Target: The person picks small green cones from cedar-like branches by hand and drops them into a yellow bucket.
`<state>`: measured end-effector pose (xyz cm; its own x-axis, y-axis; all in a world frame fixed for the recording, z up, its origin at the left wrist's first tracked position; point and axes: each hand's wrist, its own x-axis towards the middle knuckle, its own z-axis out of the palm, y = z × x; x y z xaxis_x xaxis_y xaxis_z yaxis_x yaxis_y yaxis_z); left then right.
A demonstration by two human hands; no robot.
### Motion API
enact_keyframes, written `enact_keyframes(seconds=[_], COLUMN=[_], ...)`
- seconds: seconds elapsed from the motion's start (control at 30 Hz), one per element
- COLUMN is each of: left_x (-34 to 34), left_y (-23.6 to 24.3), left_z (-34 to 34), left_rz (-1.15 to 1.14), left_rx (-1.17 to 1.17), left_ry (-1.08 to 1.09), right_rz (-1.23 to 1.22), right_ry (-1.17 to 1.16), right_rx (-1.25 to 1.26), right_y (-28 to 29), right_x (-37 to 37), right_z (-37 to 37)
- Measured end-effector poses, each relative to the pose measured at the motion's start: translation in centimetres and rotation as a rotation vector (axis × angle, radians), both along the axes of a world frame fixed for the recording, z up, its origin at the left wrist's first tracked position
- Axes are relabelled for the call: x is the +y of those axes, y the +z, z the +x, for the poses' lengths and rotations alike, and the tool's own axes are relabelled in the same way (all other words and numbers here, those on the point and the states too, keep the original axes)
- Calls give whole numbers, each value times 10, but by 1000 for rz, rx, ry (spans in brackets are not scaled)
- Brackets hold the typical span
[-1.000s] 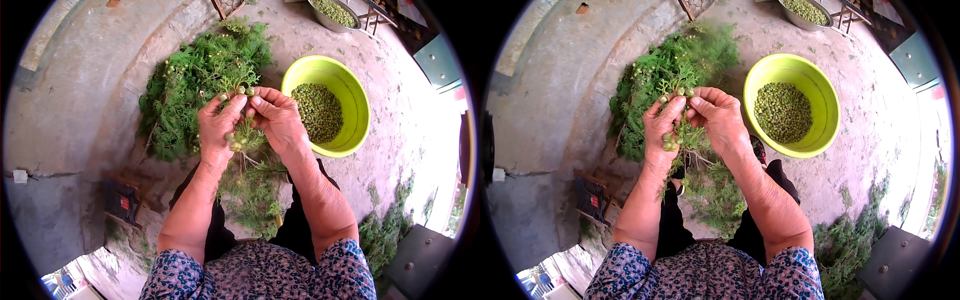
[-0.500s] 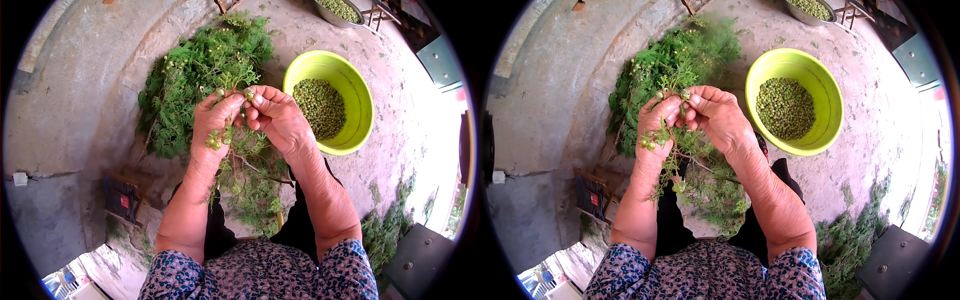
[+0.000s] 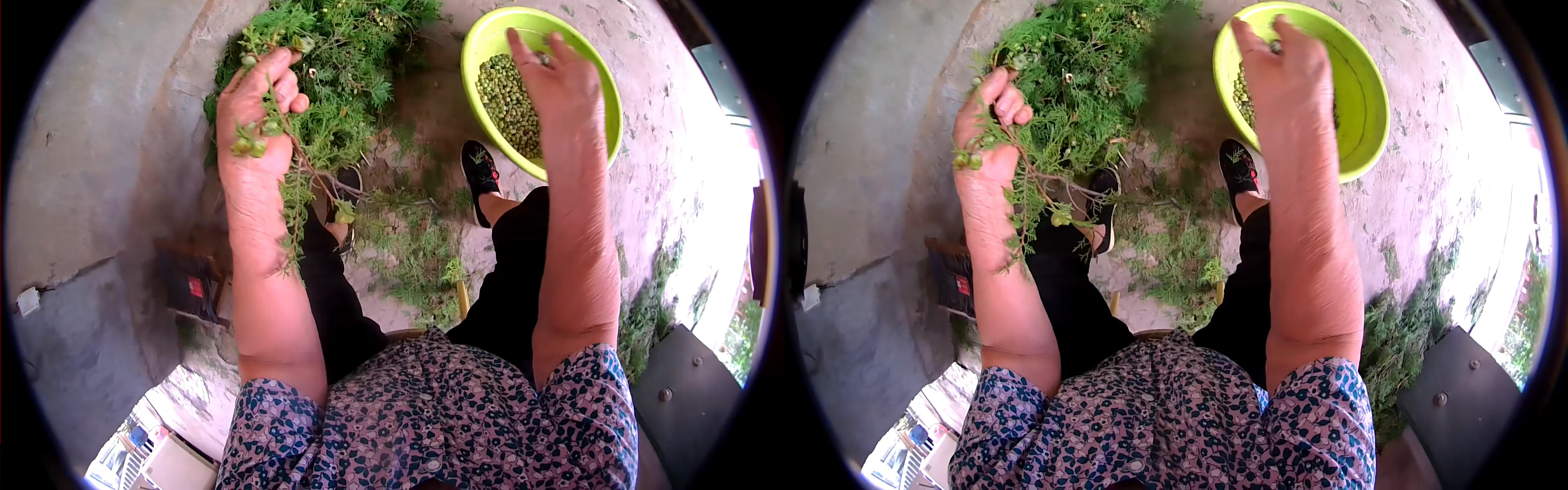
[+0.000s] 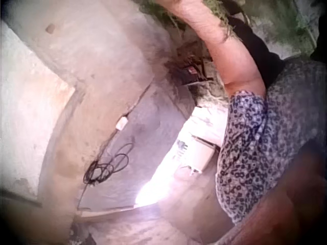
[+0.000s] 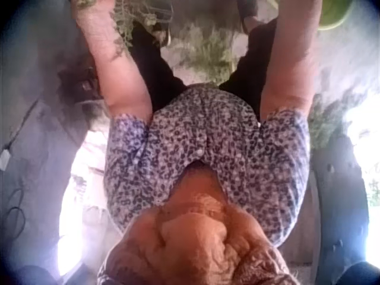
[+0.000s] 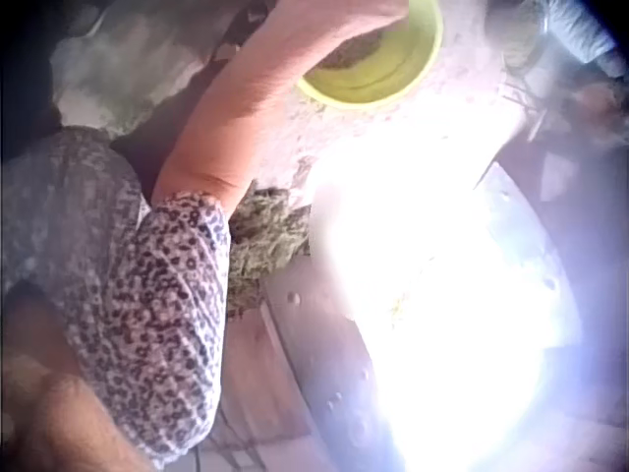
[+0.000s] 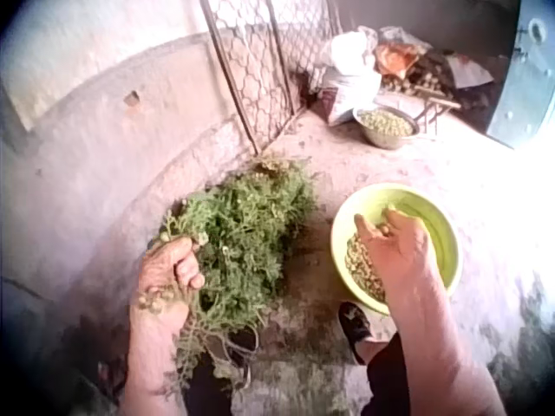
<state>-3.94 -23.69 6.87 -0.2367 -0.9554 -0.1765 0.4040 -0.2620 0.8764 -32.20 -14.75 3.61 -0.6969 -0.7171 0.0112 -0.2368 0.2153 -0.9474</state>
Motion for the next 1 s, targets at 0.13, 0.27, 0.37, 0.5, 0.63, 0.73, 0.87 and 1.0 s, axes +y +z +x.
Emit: enact_keyframes(seconds=[0.13,0.27,0.37,0.5,0.63,0.73,0.87,1.0], left_x=[-3,-5,-2,10,15,19,24,29], left_y=[4,1,2,-1,-7,-6,0,4], left_z=[9,13,5,-7,-19,-30,-34,-37], left_rz=[-10,-13,-9,-62,-53,-68,-80,-68], left_rx=[-49,-20,8,-60,-153,-145,-175,-195], left_ry=[55,51,20,-83,-155,-189,-170,-153], right_rz=[448,432,54,-660,-463,-352,-197,-57], right_ry=[-258,-325,-328,-381,-48,220,374,539], right_rx=[335,349,245,-1037,-1028,-997,-728,-411], right_y=[37,32,-21,27,28,28,39,46], right_x=[6,10,5,-10,-15,-15,-17,-16], right_z=[-1,-17,-68,-11,16,39,72,84])
